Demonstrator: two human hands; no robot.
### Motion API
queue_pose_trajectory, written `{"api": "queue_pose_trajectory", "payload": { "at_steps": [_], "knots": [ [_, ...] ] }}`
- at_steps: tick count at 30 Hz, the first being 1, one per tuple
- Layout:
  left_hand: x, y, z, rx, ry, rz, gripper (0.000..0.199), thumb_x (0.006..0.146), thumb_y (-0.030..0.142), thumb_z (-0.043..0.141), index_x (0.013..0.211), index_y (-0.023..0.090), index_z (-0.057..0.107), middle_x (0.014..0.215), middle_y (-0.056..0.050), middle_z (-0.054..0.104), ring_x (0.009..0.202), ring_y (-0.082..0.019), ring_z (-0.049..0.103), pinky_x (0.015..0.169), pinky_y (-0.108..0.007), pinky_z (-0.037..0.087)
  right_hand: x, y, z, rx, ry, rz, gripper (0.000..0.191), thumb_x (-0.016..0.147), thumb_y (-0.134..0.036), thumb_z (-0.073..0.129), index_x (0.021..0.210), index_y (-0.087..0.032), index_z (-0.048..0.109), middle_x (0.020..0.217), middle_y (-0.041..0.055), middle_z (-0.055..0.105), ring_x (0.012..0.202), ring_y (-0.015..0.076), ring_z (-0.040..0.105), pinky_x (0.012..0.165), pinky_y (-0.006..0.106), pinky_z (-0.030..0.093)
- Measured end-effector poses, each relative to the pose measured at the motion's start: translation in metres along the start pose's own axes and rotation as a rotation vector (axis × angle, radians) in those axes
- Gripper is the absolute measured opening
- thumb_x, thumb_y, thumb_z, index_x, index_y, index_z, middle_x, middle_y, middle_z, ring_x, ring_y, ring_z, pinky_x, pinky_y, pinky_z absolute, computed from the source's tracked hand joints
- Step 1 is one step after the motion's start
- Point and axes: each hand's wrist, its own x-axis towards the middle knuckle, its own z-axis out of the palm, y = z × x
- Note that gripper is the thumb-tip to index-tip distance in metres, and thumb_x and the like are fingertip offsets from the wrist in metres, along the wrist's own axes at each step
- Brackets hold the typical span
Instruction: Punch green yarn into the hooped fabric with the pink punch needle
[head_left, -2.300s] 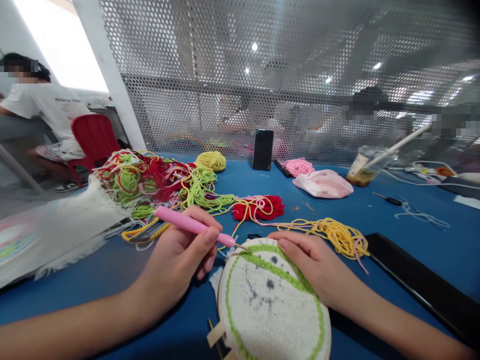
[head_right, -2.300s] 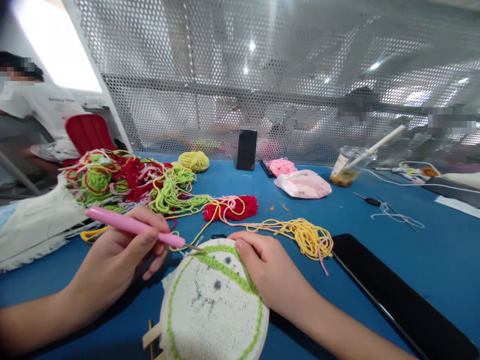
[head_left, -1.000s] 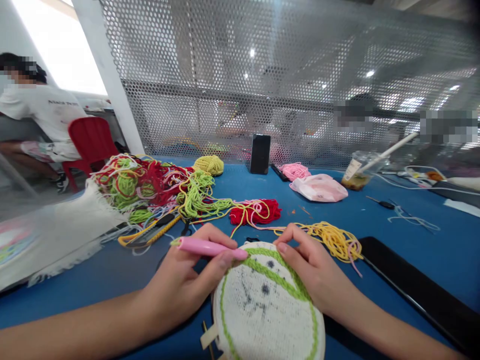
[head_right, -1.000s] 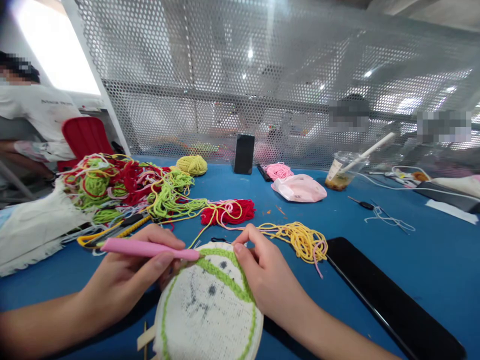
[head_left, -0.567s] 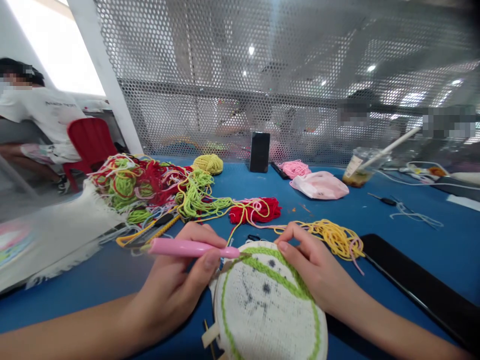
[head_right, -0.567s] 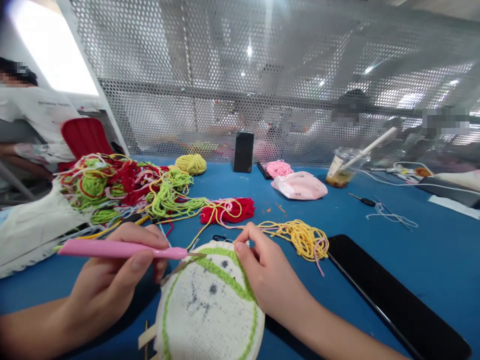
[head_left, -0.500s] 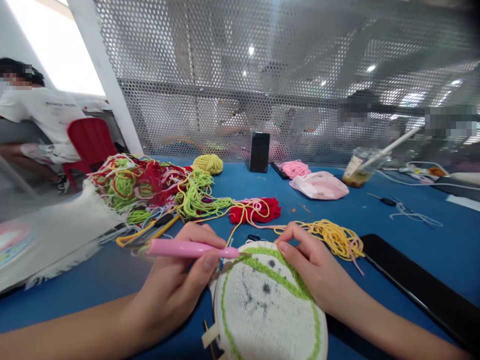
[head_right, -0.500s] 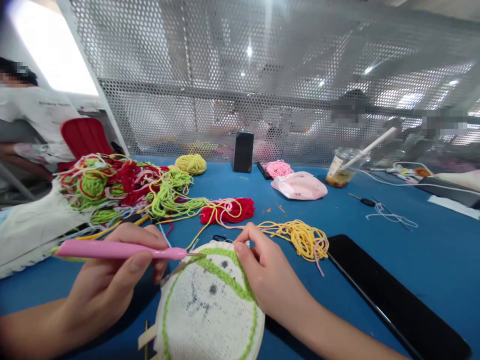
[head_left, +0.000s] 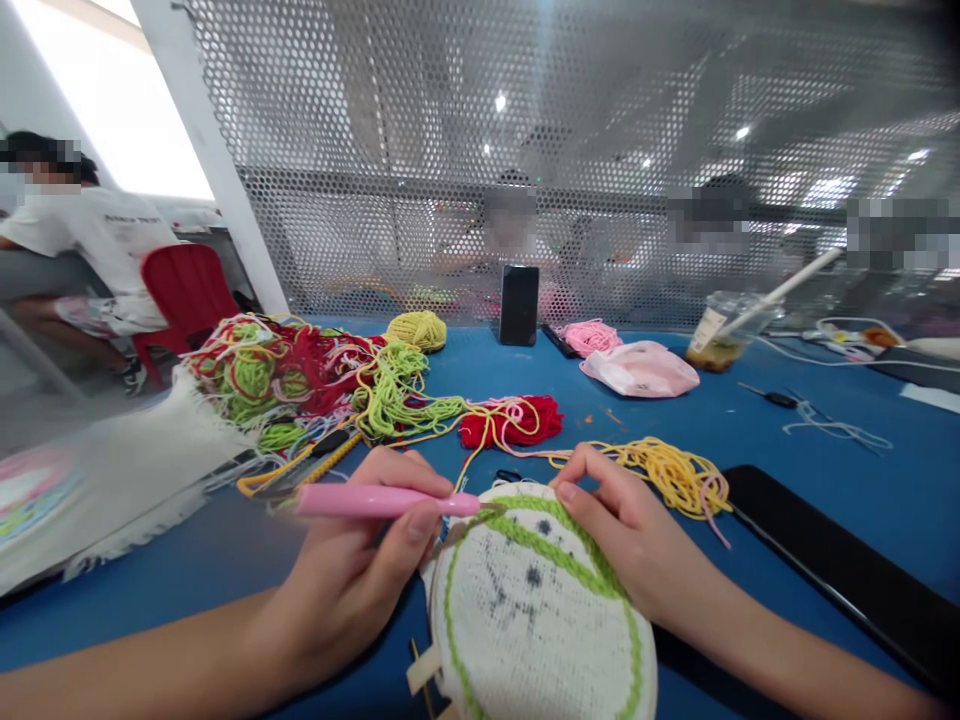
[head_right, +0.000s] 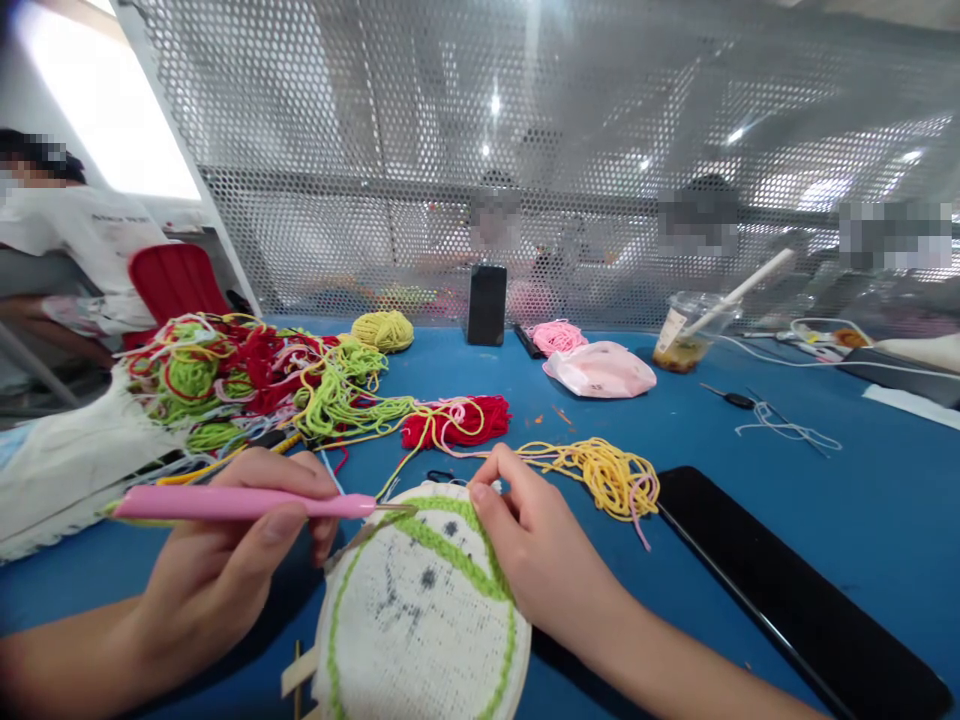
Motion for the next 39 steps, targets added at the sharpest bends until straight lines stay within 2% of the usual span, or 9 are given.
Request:
{"api": "queue_pose_trajectory", "payload": {
  "at_steps": [8, 13, 15, 18, 20, 23, 25, 31, 39],
  "knots": [
    [0.009, 0.006, 0.005, 0.123, -0.039, 0.026, 0.022, 0.080, 0.006, 0.044, 0.089, 0.025, 0.053, 0.080, 0.001, 0.055, 0.071, -0.011, 0.055, 0.063, -0.021, 0.045, -0.001, -0.001, 0.000, 0.086, -0.001, -0.015, 0.019, 0.087, -0.037, 0.034, 0.075, -0.022, 0.037, 0.052, -0.0070, 0.030, 0.044, 0.0067, 0.026, 0.040, 0.020, 0.019],
    [0.013, 0.009, 0.009, 0.138, -0.230, -0.039, 0.019, 0.080, 0.012, 0.047, 0.092, 0.021, 0.059, 0.083, -0.002, 0.062, 0.075, -0.014, 0.058, 0.067, -0.024, 0.048, -0.003, -0.007, 0.002, 0.114, 0.008, -0.038, 0.018, 0.087, -0.036, 0.037, 0.075, -0.022, 0.038, 0.051, -0.0075, 0.030, 0.043, 0.0066, 0.025, 0.039, 0.020, 0.019],
    [0.014, 0.010, 0.009, 0.142, -0.257, -0.036, 0.020, 0.080, 0.013, 0.047, 0.092, 0.022, 0.061, 0.085, -0.002, 0.063, 0.077, -0.014, 0.059, 0.069, -0.024, 0.048, -0.004, -0.008, 0.003, 0.094, 0.012, -0.046, 0.019, 0.086, -0.036, 0.037, 0.075, -0.022, 0.039, 0.051, -0.0074, 0.031, 0.043, 0.0064, 0.026, 0.039, 0.020, 0.019],
    [0.012, 0.009, 0.007, 0.165, -0.205, -0.048, 0.021, 0.081, 0.014, 0.046, 0.091, 0.024, 0.062, 0.086, -0.002, 0.062, 0.077, -0.015, 0.058, 0.066, -0.023, 0.048, -0.002, -0.005, 0.002, 0.072, 0.003, -0.036, 0.019, 0.086, -0.037, 0.036, 0.075, -0.021, 0.039, 0.053, -0.0069, 0.032, 0.044, 0.0064, 0.026, 0.039, 0.020, 0.019],
    [0.009, 0.007, 0.005, 0.149, -0.127, -0.074, 0.021, 0.082, 0.015, 0.045, 0.090, 0.024, 0.062, 0.083, -0.002, 0.060, 0.073, -0.014, 0.057, 0.060, -0.022, 0.047, 0.001, -0.003, 0.001, 0.058, 0.003, -0.030, 0.020, 0.086, -0.037, 0.036, 0.075, -0.021, 0.039, 0.053, -0.0067, 0.032, 0.044, 0.0064, 0.027, 0.040, 0.020, 0.020],
    [0.004, 0.003, 0.003, 0.059, -0.013, -0.077, 0.018, 0.084, 0.014, 0.042, 0.088, 0.023, 0.056, 0.083, -0.003, 0.055, 0.071, -0.013, 0.055, 0.058, -0.022, 0.045, 0.003, 0.001, -0.001, 0.059, -0.004, -0.021, 0.020, 0.087, -0.037, 0.035, 0.075, -0.021, 0.038, 0.053, -0.0065, 0.031, 0.045, 0.0066, 0.028, 0.040, 0.020, 0.020],
    [0.003, 0.000, 0.003, -0.008, 0.013, -0.058, 0.017, 0.085, 0.013, 0.039, 0.089, 0.023, 0.052, 0.083, -0.002, 0.052, 0.072, -0.013, 0.054, 0.060, -0.024, 0.044, 0.003, 0.002, -0.001, 0.058, -0.016, -0.014, 0.019, 0.087, -0.037, 0.035, 0.076, -0.021, 0.038, 0.053, -0.0065, 0.031, 0.045, 0.0066, 0.028, 0.040, 0.020, 0.020],
    [0.001, -0.002, 0.001, -0.052, -0.012, -0.021, 0.016, 0.087, 0.016, 0.034, 0.093, 0.024, 0.046, 0.081, -0.002, 0.049, 0.070, -0.014, 0.051, 0.062, -0.028, 0.042, 0.001, 0.003, -0.001, 0.049, -0.013, -0.015, 0.020, 0.087, -0.038, 0.034, 0.077, -0.022, 0.038, 0.054, -0.0064, 0.031, 0.046, 0.0069, 0.028, 0.041, 0.020, 0.020],
    [0.005, 0.000, 0.003, 0.021, -0.073, -0.037, 0.017, 0.085, 0.012, 0.038, 0.091, 0.025, 0.048, 0.084, -0.001, 0.050, 0.073, -0.013, 0.051, 0.061, -0.025, 0.042, 0.002, 0.001, -0.001, 0.018, -0.004, -0.020, 0.019, 0.088, -0.037, 0.034, 0.076, -0.022, 0.037, 0.054, -0.0063, 0.032, 0.046, 0.0065, 0.029, 0.041, 0.020, 0.021]
  ]
}}
